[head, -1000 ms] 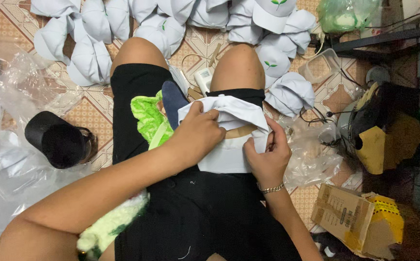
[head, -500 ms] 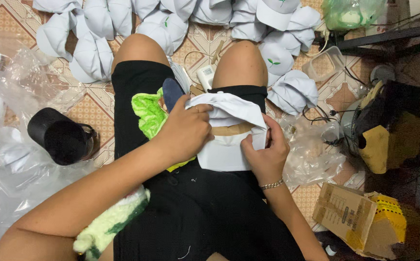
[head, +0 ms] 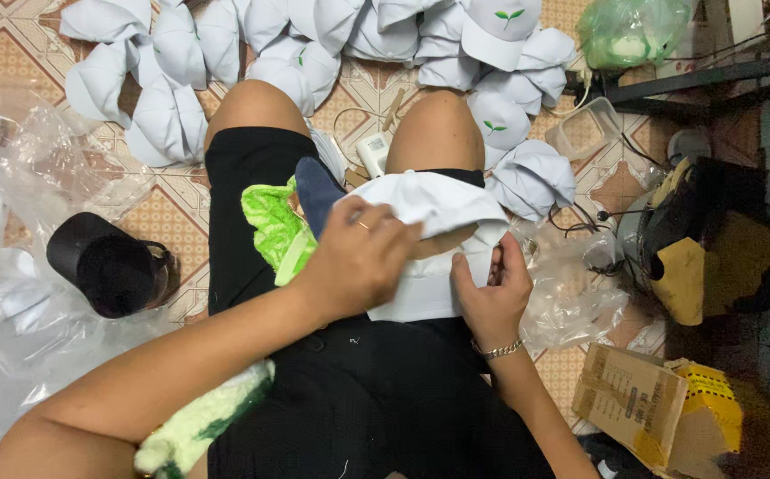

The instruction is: The person sits on the floor and processes white baseball caps. They insert a cardboard piece into the cap, wipe the interior with a cloth, and use a hairdryer to heat the front logo. The person then sprays the interior with an aerosol can and places the finished cap aside.

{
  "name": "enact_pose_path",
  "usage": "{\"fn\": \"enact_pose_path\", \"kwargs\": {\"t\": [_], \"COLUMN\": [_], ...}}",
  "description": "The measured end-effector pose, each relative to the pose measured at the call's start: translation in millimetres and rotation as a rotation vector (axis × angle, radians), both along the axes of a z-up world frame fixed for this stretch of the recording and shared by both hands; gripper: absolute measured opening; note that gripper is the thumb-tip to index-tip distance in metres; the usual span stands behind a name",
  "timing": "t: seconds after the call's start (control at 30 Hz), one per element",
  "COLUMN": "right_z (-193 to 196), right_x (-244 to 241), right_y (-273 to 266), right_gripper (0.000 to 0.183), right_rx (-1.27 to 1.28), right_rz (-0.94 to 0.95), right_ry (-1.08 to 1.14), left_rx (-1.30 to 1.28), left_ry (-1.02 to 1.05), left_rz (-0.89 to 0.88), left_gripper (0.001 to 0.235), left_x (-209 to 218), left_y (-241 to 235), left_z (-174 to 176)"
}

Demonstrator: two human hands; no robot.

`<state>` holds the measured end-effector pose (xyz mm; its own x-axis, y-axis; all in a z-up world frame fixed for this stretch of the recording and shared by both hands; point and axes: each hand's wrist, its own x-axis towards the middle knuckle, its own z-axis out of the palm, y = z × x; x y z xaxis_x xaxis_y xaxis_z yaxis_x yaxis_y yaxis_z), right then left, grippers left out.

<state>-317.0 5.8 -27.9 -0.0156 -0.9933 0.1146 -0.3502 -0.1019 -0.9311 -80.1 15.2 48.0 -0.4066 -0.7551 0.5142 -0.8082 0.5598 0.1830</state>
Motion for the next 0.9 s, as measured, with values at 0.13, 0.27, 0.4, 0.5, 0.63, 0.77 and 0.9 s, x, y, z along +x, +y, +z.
{"fn": "enact_pose_path", "kwargs": {"t": [0.13,0.27,0.4,0.5,0.63,0.77,0.9], "right_z": [-9,-10,-3,22,87,120,116], "right_x": [-4,-10,-9,-8,-20,7,39], "right_y": [1,6,19,31,37,27,26], "right_gripper": [0.061,0.053,0.051,0.039,0.037,0.04,0.038], "right_rx": [0.064,0.16,0.133,-0.27,-0.543,-0.907,-0.731], "right_rz": [-0.007,0.084,0.037,-0.039,0.314,0.524,0.611], "right_ry": [-0.085,-0.205,-0.277,0.168,0.567,0.708,0.638], "left_rx": [0.054,0.266,0.536,0.725,1.146,1.191,1.551], "left_ry": [-0.233,-0.243,0.155,0.347,1.279,1.503,1.57], "left_rz": [-0.202,-0.184,-0.252,-0.284,-0.63,-0.768,-0.436], "left_gripper": [0.019,0.022,0.05,0.039,0.056,0.091,0.071], "left_x": [-25,-41,-32,-18,5,20,29], "left_y": [2,-2,-6,-6,-3,-4,-7], "left_z": [-19,-34,-23,0,22,9,-25]}}
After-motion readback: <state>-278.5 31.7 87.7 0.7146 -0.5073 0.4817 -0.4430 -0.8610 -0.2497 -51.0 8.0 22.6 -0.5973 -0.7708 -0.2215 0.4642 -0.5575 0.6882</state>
